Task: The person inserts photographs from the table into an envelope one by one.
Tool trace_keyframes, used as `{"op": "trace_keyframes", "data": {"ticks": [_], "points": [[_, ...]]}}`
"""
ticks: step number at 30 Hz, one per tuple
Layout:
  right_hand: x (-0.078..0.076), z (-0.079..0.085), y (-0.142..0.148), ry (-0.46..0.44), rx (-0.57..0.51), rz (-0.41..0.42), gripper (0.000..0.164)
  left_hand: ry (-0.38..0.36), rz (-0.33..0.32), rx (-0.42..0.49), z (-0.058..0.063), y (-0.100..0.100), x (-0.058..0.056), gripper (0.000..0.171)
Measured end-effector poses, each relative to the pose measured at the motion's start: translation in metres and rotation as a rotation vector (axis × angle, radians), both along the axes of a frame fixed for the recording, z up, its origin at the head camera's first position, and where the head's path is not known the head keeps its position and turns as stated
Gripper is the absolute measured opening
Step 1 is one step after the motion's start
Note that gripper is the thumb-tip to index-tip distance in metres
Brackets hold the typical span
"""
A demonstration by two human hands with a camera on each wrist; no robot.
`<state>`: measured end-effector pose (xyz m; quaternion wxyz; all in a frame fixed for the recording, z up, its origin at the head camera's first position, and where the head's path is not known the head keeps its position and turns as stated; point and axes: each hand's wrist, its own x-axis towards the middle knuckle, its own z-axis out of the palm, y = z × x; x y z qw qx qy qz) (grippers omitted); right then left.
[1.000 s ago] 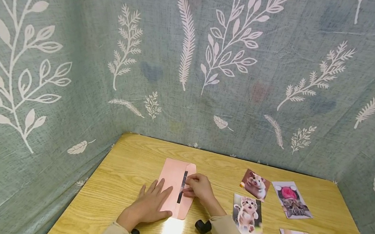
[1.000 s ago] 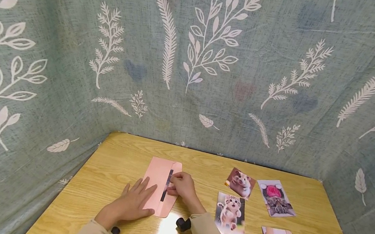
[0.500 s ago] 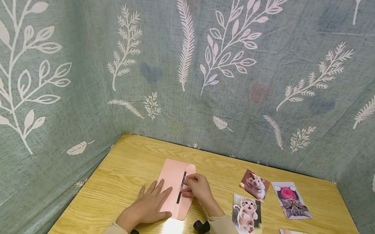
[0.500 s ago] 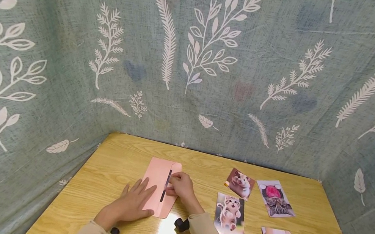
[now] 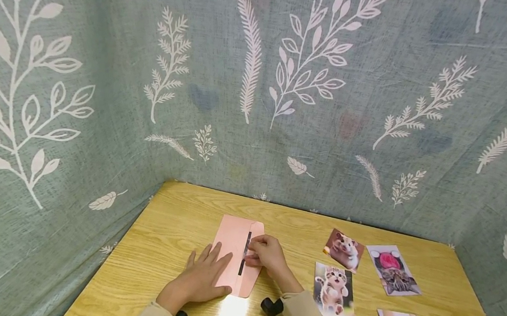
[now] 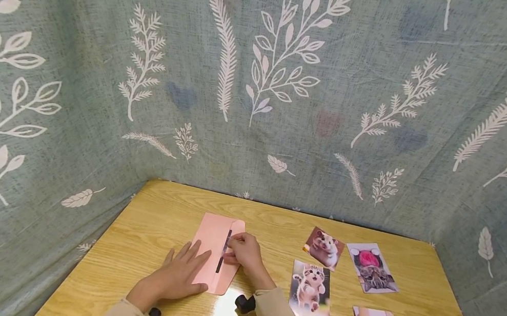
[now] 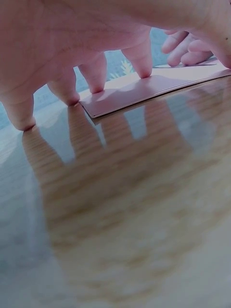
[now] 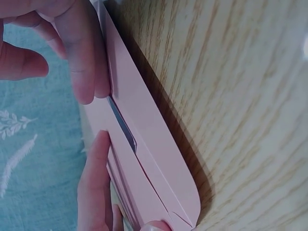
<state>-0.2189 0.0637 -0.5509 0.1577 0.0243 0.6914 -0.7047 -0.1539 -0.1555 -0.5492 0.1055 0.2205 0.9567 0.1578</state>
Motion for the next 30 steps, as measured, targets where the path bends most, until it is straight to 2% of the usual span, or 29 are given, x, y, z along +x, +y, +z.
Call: {"op": "trace_keyframes", "data": {"ticks": [8,14,24,30], "points": [[0.0023,0.0029,0.0021,-0.03,-0.02,-0.001,0.028,-0.008,0.005,0.003,0.0,0.0004,-0.0008,0.086],[0.0025,0.0022,0.0021,-0.029,-0.029,0.021,0.031,-0.001,0.011,-0.01,-0.0021,0.0005,-0.0018,0.087],[0.0036,0.0023,-0.0001,-0.025,-0.035,0.009,0.03,0.0,0.011,-0.017,0.0006,0.0009,-0.001,0.088],[0.0062,0.0057,0.005,-0.03,-0.044,0.04,0.032,-0.004,0.01,-0.011,0.0012,0.0015,-0.0012,0.088]]}}
